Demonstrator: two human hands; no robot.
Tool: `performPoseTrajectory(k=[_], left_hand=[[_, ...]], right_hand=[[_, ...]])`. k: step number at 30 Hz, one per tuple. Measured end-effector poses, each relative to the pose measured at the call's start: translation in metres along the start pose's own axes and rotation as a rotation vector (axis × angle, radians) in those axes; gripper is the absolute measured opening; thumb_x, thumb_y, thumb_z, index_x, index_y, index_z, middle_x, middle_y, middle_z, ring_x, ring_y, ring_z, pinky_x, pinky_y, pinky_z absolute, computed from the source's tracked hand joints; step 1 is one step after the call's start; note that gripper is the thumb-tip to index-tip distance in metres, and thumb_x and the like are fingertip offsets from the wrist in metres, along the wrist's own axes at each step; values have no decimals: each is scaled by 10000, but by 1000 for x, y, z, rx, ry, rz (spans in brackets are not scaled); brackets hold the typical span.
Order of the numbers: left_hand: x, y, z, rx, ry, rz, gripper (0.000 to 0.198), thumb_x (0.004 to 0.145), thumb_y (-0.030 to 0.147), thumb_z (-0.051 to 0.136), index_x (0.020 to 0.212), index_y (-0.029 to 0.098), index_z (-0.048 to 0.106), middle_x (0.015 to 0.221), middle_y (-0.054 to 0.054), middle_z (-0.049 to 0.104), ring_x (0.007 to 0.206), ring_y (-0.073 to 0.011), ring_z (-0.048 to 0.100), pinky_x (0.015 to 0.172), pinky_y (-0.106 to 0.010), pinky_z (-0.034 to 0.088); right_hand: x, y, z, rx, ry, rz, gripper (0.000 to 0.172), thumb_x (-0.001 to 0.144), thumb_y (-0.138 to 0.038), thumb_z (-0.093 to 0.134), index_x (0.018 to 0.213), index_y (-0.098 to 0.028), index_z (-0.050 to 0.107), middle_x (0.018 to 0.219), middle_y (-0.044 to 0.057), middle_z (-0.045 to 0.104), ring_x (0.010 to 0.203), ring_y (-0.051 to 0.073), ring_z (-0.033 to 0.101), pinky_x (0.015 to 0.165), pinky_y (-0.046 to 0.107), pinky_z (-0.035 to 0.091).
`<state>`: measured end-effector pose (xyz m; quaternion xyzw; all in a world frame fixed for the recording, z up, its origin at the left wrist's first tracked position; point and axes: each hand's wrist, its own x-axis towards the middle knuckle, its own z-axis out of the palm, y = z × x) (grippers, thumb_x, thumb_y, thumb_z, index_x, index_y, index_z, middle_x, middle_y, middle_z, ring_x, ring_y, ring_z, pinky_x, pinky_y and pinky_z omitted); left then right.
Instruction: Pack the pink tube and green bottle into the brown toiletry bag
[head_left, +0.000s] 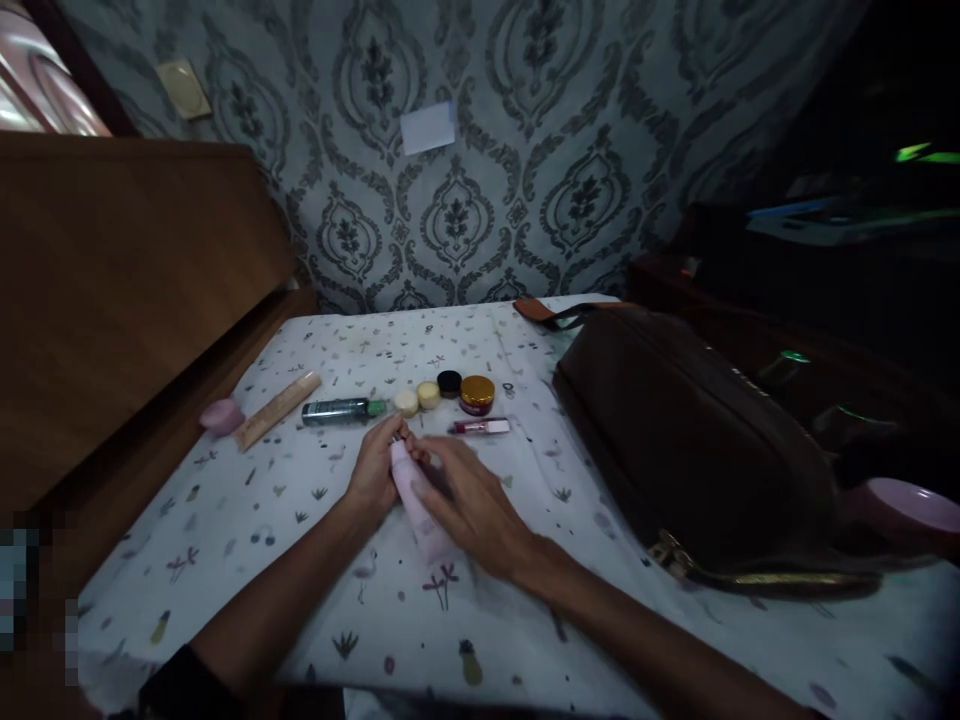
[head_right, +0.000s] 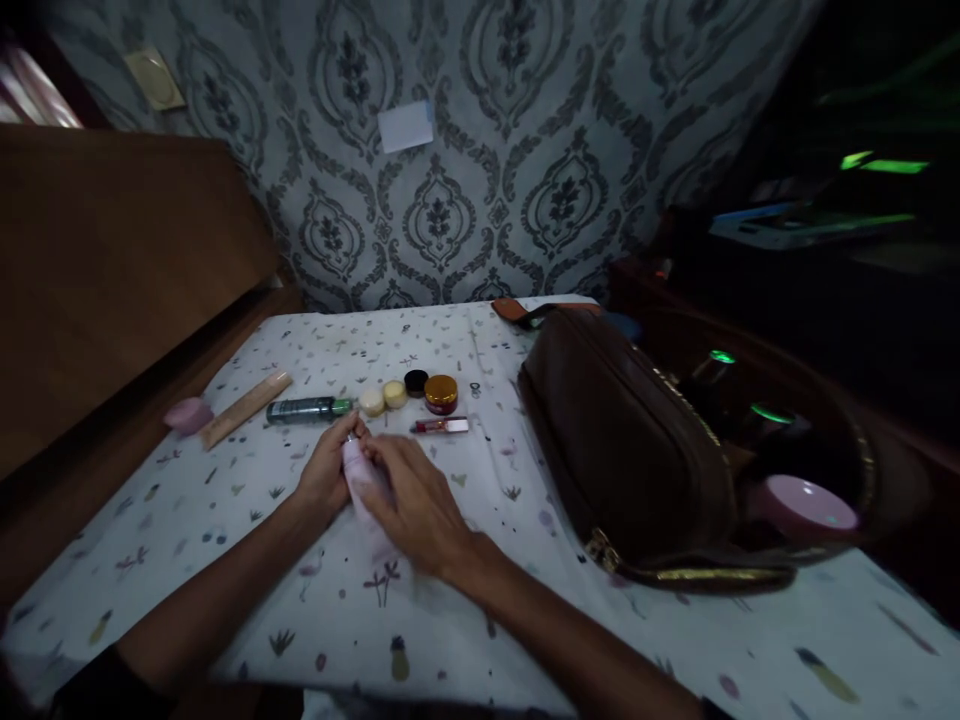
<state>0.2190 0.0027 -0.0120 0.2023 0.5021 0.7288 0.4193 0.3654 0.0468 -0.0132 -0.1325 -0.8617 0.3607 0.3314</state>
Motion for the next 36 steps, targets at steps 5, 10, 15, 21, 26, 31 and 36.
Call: performPoseTrajectory(k=[5, 10, 15, 21, 26, 31, 36], left_hand=[[3, 4, -8, 245, 36, 203, 281, 749, 380, 746, 664, 167, 584, 659, 12, 580, 644, -118, 518, 613, -226, 410], [-3, 38, -30, 631, 47, 480, 145, 839, 305, 656, 763, 189, 614, 776, -5, 581, 759, -154, 525, 601, -245, 346], [-14, 67, -97, 1227, 133, 683, 223, 920, 342, 505, 766, 197, 576, 744, -17, 581, 727, -176, 528, 667, -288, 369], [-20, 83, -178, 1368, 174, 553, 214, 847, 333, 537, 688, 198, 587, 712, -38, 594, 715, -192, 526, 724, -303, 388], [-39, 81, -157, 1393, 162, 601, 134, 839, 287, 587, 730, 216, 619, 763, -54, 603, 806, -231, 531, 818, -322, 393], [-40, 60, -75, 1123, -90, 579, 138, 908, 288, 595, 900, 214, 710, 891, -51, 653, 837, -203, 562, 762, -265, 399], [-15, 36, -22, 512, -50, 271, 169, 809, 329, 723, 803, 162, 700, 724, -43, 660, 643, -149, 542, 574, -217, 379]], right_hand=[[-29, 2, 16, -165, -179, 34, 688, 830, -180, 657, 1469, -198, 402, 1429, 151, 518, 1278, 315, 525, 1065, 521, 488], [-31, 6, 15, -226, -184, -19, 600, 856, -90, 514, 1439, -201, 428, 1414, 143, 517, 1271, 283, 531, 1057, 480, 505], [-28, 1, 12, -289, -174, -63, 566, 841, -96, 553, 1398, -166, 474, 1279, 150, 572, 1119, 292, 572, 930, 469, 553], [-27, 7, 8, -339, -135, -56, 473, 873, -142, 546, 1343, -196, 530, 1055, 111, 615, 940, 289, 576, 783, 447, 555], [-28, 11, 5, -193, -115, 27, 465, 900, -196, 543, 1362, -240, 530, 1128, 107, 631, 1024, 301, 607, 831, 469, 561], [-25, 10, 4, 54, -67, 182, 448, 842, -234, 612, 1289, -214, 589, 1240, 97, 656, 1125, 276, 628, 971, 465, 525], [-16, 5, -1, 382, -16, 337, 391, 784, -269, 664, 1166, -190, 643, 1165, 74, 689, 1086, 243, 645, 965, 411, 513]])
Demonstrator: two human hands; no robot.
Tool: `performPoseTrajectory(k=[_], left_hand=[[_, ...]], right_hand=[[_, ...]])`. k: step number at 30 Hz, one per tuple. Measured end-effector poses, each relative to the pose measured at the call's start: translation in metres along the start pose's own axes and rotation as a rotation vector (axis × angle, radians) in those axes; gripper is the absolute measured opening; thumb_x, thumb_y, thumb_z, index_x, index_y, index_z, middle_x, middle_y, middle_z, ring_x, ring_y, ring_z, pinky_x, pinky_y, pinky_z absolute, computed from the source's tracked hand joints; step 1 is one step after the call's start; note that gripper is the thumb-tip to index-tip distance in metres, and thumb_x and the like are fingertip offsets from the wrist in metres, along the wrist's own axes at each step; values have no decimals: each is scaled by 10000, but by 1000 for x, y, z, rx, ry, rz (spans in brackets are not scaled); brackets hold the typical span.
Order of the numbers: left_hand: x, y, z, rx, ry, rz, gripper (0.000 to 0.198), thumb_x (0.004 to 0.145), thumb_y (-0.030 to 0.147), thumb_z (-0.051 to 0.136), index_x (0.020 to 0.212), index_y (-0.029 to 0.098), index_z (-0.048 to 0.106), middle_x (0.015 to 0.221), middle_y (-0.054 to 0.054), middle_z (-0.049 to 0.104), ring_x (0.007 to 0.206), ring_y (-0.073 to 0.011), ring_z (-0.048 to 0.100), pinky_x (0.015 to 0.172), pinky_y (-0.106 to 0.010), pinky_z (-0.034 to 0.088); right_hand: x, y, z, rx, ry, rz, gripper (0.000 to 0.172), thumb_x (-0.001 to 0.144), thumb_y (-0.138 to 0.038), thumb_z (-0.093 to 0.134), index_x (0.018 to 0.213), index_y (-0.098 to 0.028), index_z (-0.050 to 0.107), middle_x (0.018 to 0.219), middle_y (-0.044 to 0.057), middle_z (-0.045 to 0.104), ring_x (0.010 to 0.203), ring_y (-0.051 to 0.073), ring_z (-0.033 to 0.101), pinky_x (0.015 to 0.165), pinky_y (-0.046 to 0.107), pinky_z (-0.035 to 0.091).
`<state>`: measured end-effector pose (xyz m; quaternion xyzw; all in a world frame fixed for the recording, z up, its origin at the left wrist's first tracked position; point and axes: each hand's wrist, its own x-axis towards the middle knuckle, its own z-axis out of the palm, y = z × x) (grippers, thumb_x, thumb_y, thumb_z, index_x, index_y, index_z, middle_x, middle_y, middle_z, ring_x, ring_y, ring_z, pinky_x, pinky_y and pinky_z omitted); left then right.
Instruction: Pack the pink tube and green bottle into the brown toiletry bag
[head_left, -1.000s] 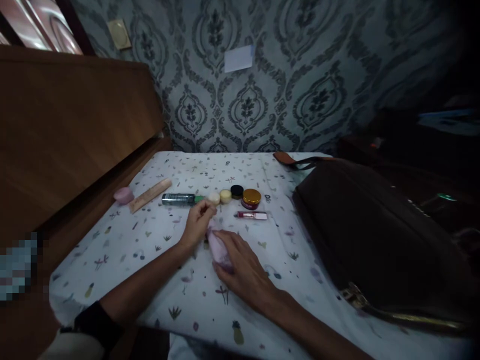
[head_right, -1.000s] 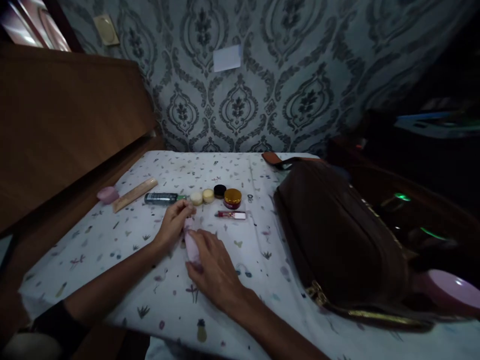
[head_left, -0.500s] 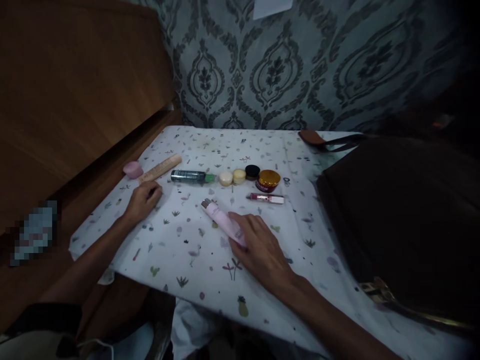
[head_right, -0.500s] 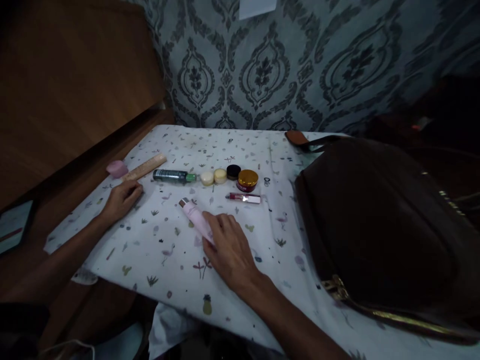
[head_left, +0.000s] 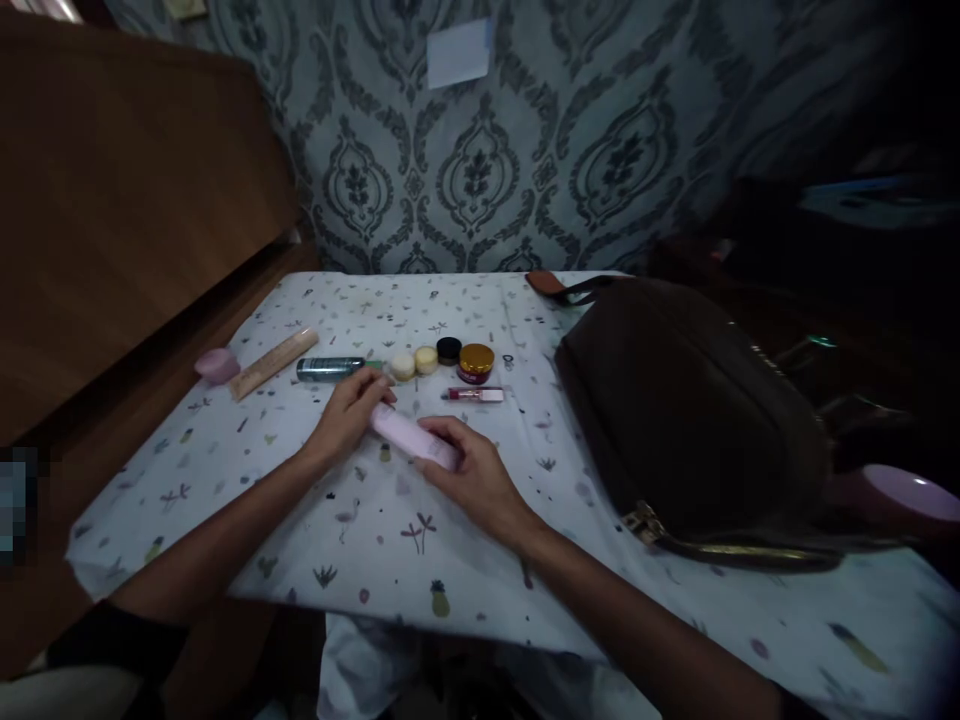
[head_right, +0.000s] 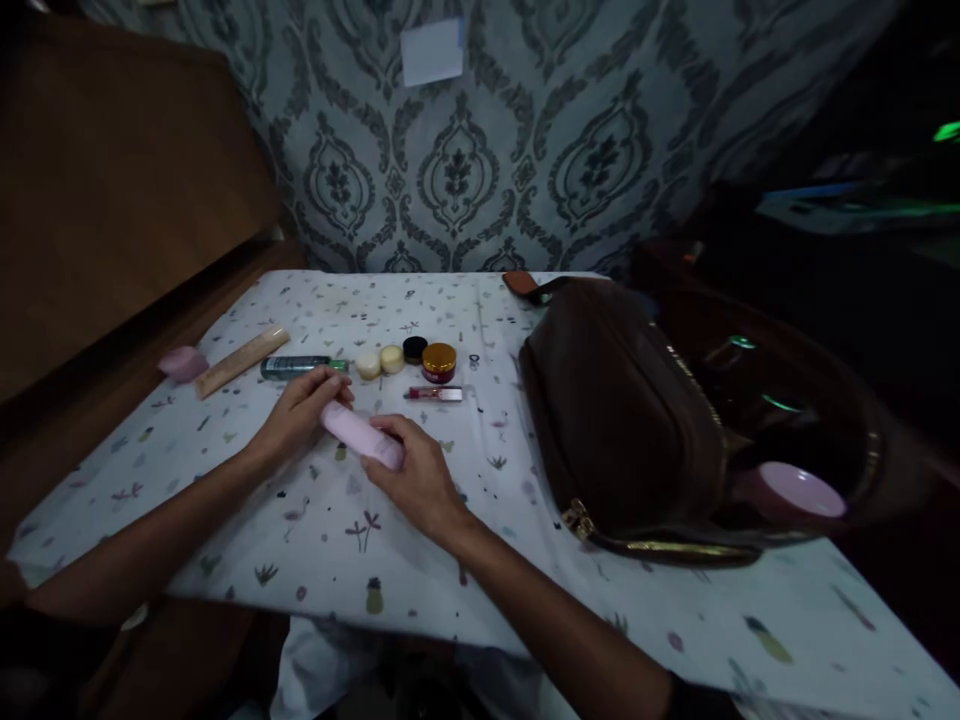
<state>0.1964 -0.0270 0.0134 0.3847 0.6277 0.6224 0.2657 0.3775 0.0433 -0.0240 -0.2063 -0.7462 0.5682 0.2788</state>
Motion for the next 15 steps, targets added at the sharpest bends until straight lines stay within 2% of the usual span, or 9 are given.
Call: performPoseTrajectory(k=[2, 5, 7, 10, 12, 15], left_hand=[[9, -2, 13, -252, 68, -144, 180, 762, 312, 754, 789, 161, 660, 633, -18, 632, 560, -129, 529, 534, -208, 384], [18, 0, 25, -443, 134, -205, 176, 728, 240, 758, 760, 172, 599, 558, 22, 582, 545, -125, 560, 590, -222, 476], [22, 2, 31, -507, 155, -227, 185, 717, 198, 758, 741, 170, 577, 539, 36, 562, 536, -116, 569, 613, -227, 508], [23, 2, 36, -548, 150, -263, 198, 721, 188, 759, 723, 165, 563, 546, 42, 562, 526, -102, 579, 607, -211, 522], [20, -3, 40, -546, 123, -295, 189, 735, 214, 761, 729, 158, 580, 552, 34, 572, 512, -101, 579, 571, -201, 515], [10, -9, 46, -514, 59, -337, 211, 748, 288, 782, 764, 134, 638, 569, -3, 607, 471, -105, 560, 462, -183, 448]], right_hand=[[2, -3, -2, 50, 39, 12, 342, 779, -278, 666, 1109, -189, 655, 1099, 67, 693, 1031, 236, 650, 937, 410, 518], [4, -5, -7, 1, 173, -105, 265, 794, -275, 659, 1049, -204, 656, 1055, 71, 662, 996, 236, 637, 909, 421, 524], [3, -6, -11, -74, 247, -290, 263, 798, -269, 683, 1054, -218, 649, 1089, 86, 629, 1066, 251, 616, 953, 442, 513], [0, -10, -16, -139, 274, -522, 329, 810, -240, 722, 1127, -234, 632, 1149, 100, 616, 1151, 261, 595, 1006, 461, 494], [-2, -13, -19, -141, 266, -594, 307, 847, -222, 708, 1146, -239, 638, 1121, 93, 641, 1099, 245, 622, 955, 435, 522], [-5, -21, -22, -116, 254, -612, 169, 877, -276, 716, 1043, -249, 701, 1035, 75, 694, 987, 230, 655, 885, 415, 543]])
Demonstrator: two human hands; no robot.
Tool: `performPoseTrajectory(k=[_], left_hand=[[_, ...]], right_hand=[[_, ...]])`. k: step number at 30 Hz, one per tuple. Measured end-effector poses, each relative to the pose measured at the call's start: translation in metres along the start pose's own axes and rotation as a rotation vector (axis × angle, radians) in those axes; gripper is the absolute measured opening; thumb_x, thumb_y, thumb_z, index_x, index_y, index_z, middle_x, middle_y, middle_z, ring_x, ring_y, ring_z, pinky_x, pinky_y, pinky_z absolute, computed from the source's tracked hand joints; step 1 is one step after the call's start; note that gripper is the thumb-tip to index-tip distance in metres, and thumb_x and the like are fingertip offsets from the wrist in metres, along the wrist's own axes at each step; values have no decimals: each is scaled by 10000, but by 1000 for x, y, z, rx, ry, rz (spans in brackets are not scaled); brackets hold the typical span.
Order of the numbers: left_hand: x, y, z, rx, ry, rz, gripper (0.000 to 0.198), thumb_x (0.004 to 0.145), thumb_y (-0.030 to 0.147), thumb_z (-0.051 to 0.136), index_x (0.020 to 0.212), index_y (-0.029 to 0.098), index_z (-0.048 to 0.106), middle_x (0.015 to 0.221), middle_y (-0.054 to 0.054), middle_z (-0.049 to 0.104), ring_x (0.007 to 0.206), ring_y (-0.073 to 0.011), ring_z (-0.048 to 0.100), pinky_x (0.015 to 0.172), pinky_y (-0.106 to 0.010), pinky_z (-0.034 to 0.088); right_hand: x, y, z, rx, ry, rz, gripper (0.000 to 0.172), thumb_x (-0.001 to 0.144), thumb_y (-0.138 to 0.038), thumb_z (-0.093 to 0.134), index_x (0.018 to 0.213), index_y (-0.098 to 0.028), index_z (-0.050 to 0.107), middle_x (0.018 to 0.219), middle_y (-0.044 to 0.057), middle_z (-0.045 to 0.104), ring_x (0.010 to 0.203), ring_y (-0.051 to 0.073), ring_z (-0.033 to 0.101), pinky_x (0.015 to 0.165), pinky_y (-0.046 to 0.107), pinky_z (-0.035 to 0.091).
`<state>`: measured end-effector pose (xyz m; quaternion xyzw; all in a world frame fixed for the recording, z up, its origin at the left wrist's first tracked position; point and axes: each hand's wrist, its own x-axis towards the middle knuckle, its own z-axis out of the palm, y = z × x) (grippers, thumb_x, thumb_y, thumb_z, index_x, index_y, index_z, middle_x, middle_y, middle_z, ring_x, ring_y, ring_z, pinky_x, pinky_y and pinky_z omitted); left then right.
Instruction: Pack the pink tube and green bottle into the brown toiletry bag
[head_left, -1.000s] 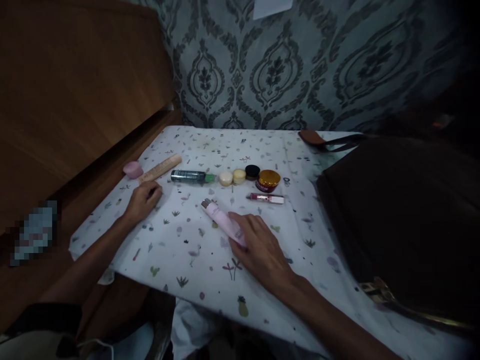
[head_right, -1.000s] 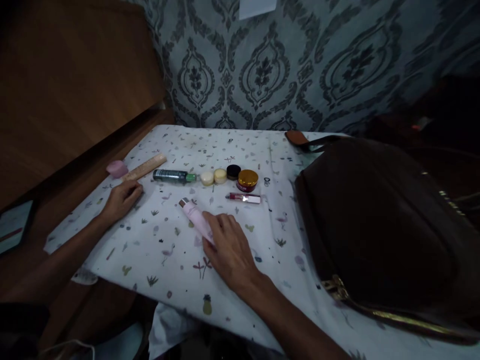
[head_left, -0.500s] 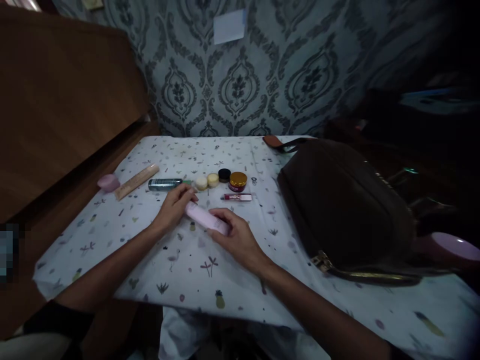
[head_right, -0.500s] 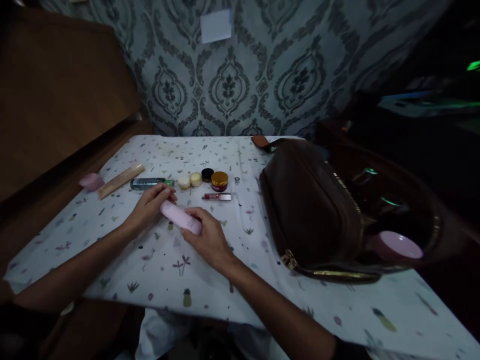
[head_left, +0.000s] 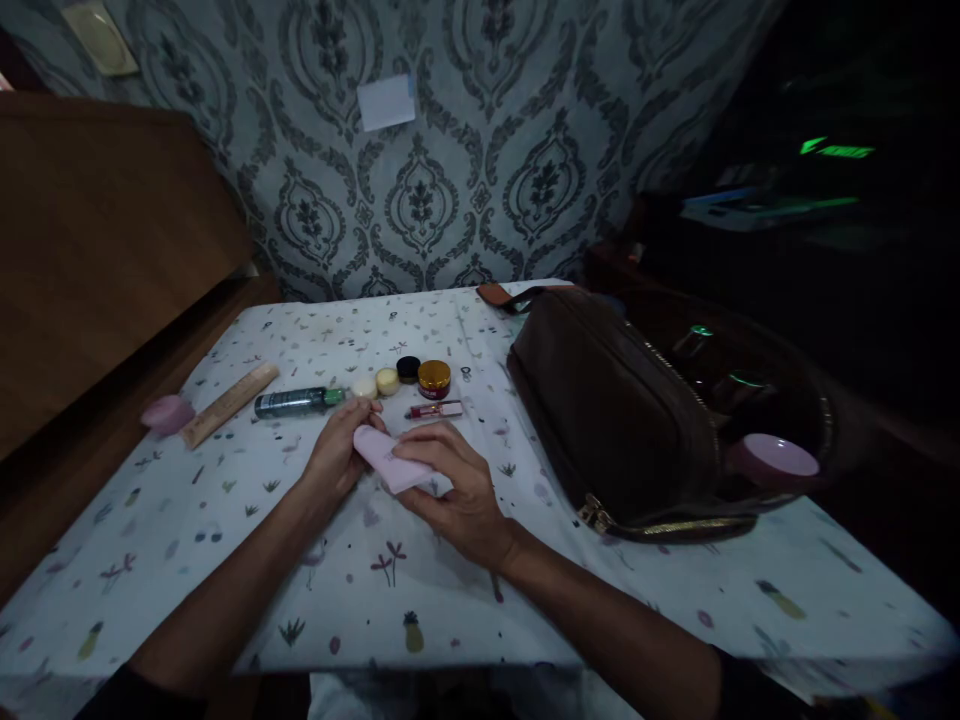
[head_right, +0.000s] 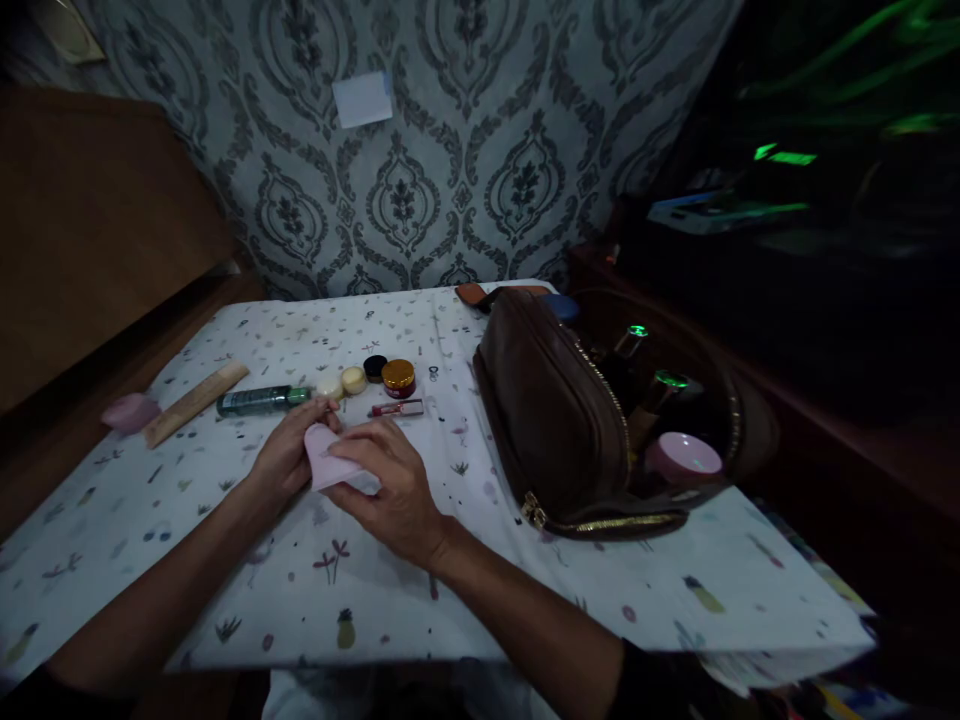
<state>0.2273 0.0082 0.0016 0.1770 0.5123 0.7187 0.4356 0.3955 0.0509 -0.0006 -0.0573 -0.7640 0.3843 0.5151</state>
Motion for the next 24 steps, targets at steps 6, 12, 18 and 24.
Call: performPoseTrajectory(k=[6, 12, 18, 24], left_hand=[[-20, -10, 2, 276, -320, -87, 417, 767, 580, 742, 765, 170, 665, 459, 28, 505, 302, -63, 312, 326, -198, 142], [-35, -15, 7, 599, -541, 69, 372, 579, 204, 900, 904, 174, 721, 738, 4, 631, 641, -126, 515, 584, -191, 414], [-39, -18, 7, 632, -668, -207, 206, 706, 230, 774, 872, 179, 665, 611, 38, 531, 477, -93, 377, 453, -203, 305], [-47, -24, 23, 752, -546, 16, 201, 628, 117, 638, 821, 169, 652, 649, 32, 531, 574, -112, 432, 537, -204, 362]], right_hand=[[17, -2, -10, 333, 245, 387, 162, 815, -312, 763, 961, -242, 759, 1033, 53, 762, 996, 242, 698, 944, 425, 538], [29, -2, -20, 938, 353, 744, 377, 689, -309, 809, 1042, -216, 716, 897, 39, 774, 794, 217, 722, 863, 413, 574], [30, -1, -19, 1153, 335, 748, 177, 725, -362, 651, 684, -203, 584, 528, -36, 471, 528, 122, 445, 616, 277, 476], [29, 3, -15, 1191, 401, 755, 293, 784, -385, 573, 591, -200, 453, 489, -59, 326, 454, 87, 278, 549, 243, 373]])
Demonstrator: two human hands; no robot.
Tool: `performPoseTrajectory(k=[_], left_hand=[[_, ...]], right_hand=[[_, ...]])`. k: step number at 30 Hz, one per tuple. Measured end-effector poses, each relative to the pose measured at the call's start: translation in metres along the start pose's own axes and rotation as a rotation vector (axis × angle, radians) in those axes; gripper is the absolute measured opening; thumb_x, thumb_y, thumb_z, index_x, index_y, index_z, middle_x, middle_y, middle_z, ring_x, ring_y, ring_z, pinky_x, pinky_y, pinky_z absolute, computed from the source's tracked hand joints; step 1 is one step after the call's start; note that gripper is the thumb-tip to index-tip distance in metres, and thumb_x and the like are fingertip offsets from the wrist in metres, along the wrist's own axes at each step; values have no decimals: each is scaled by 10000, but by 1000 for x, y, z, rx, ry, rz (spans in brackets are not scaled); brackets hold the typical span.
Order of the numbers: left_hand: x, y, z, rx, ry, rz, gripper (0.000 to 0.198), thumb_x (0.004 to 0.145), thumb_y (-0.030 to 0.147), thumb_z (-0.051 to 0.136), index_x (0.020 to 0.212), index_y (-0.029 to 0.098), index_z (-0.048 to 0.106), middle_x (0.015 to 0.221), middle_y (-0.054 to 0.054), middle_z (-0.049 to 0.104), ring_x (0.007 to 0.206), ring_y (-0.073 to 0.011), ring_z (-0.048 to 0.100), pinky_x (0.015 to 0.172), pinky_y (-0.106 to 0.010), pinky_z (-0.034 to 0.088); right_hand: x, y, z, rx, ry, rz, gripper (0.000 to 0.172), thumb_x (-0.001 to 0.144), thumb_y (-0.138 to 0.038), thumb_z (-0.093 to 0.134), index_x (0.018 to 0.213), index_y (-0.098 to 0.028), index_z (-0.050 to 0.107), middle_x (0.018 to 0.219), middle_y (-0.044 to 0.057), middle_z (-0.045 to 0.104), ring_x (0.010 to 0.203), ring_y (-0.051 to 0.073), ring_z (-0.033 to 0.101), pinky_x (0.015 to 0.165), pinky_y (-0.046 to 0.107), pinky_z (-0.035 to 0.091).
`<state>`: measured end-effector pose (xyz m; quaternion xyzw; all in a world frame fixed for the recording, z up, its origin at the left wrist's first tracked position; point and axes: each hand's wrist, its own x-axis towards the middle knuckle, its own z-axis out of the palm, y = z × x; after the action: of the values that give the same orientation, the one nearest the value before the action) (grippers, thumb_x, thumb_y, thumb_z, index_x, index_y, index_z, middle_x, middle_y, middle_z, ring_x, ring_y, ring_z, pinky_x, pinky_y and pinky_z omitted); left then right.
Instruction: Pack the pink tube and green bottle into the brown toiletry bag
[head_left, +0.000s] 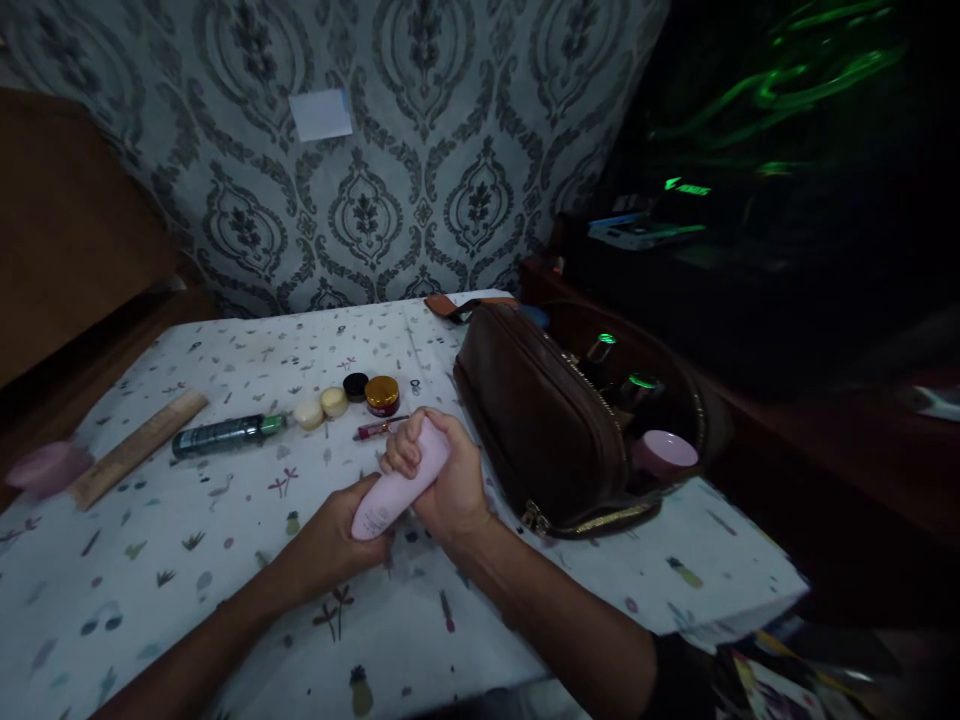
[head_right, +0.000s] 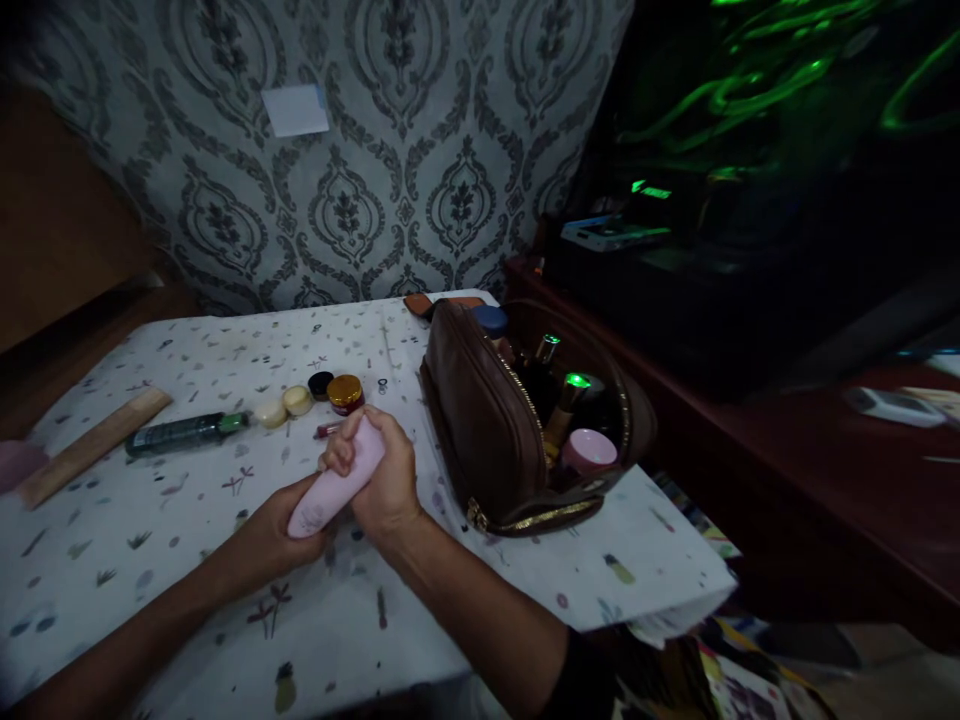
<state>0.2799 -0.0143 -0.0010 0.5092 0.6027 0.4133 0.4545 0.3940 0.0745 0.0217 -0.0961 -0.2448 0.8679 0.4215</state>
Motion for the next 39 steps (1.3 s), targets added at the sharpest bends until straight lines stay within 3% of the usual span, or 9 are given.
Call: performPoseTrajectory(k=[9, 14, 20, 23, 26, 29, 32, 35, 39], left_hand=[[0, -11, 3, 125, 93, 80, 159, 643, 233, 641, 796, 187, 636, 639, 20, 556, 550, -125, 431, 515, -224, 381], [2, -15, -1, 102, 75, 20, 233, 594, 290, 701, 785, 189, 613, 596, 30, 544, 511, -115, 415, 479, -227, 391], [-1, -19, -3, 220, 149, 45, 272, 658, 336, 682, 873, 176, 639, 689, 7, 661, 577, -151, 547, 539, -242, 495], [-2, -23, -4, 311, 177, 99, 263, 677, 372, 696, 843, 171, 656, 675, 4, 679, 565, -165, 588, 535, -252, 519], [-4, -23, -4, 361, 236, 172, 248, 705, 418, 689, 747, 175, 657, 597, 9, 655, 506, -164, 576, 488, -253, 508], [-4, -11, 0, 366, 243, 269, 233, 732, 415, 685, 724, 186, 644, 587, 17, 654, 491, -159, 575, 471, -246, 509], [0, 16, 5, 413, 148, 367, 167, 753, 353, 688, 772, 191, 649, 613, 22, 681, 482, -156, 598, 456, -226, 510], [9, 45, 13, 504, 52, 481, 103, 795, 292, 665, 841, 202, 655, 670, 27, 713, 500, -144, 629, 473, -198, 523], [20, 75, 26, 608, -47, 647, 97, 801, 220, 648, 897, 223, 666, 708, 39, 708, 577, -138, 666, 513, -177, 531]], right_hand=[[-3, 1, 4, 25, 19, -8, 337, 756, -442, 648, 582, -194, 499, 458, -50, 396, 424, 81, 324, 518, 241, 370], [-3, 4, 8, -47, 29, -99, 382, 765, -509, 688, 616, -186, 548, 446, -42, 452, 406, 88, 376, 504, 256, 390], [-5, 5, 12, -93, 30, -129, 473, 767, -611, 696, 637, -183, 544, 447, -40, 475, 426, 106, 437, 494, 255, 420], [-12, -3, 14, -214, 2, -116, 535, 810, -691, 625, 678, -179, 550, 504, -29, 508, 459, 110, 473, 520, 254, 444], [-26, -26, 14, -539, -161, -184, 530, 937, -641, 476, 744, -163, 601, 690, 22, 599, 625, 126, 564, 645, 255, 480], [-42, -58, 11, -948, -299, -354, 386, 1020, -427, 413, 829, -168, 624, 872, 41, 622, 853, 145, 585, 822, 257, 465], [-57, -90, 9, -1177, -387, -398, 313, 1041, -361, 424, 845, -172, 580, 889, 35, 608, 869, 141, 576, 830, 255, 451], [-72, -113, 9, -1231, -416, -424, 327, 1056, -366, 423, 824, -172, 545, 851, 23, 581, 814, 128, 560, 784, 245, 453], [-97, -131, 7, -1165, -324, -493, 294, 1056, -330, 461, 894, -148, 626, 820, 5, 579, 666, 82, 533, 656, 201, 467]])
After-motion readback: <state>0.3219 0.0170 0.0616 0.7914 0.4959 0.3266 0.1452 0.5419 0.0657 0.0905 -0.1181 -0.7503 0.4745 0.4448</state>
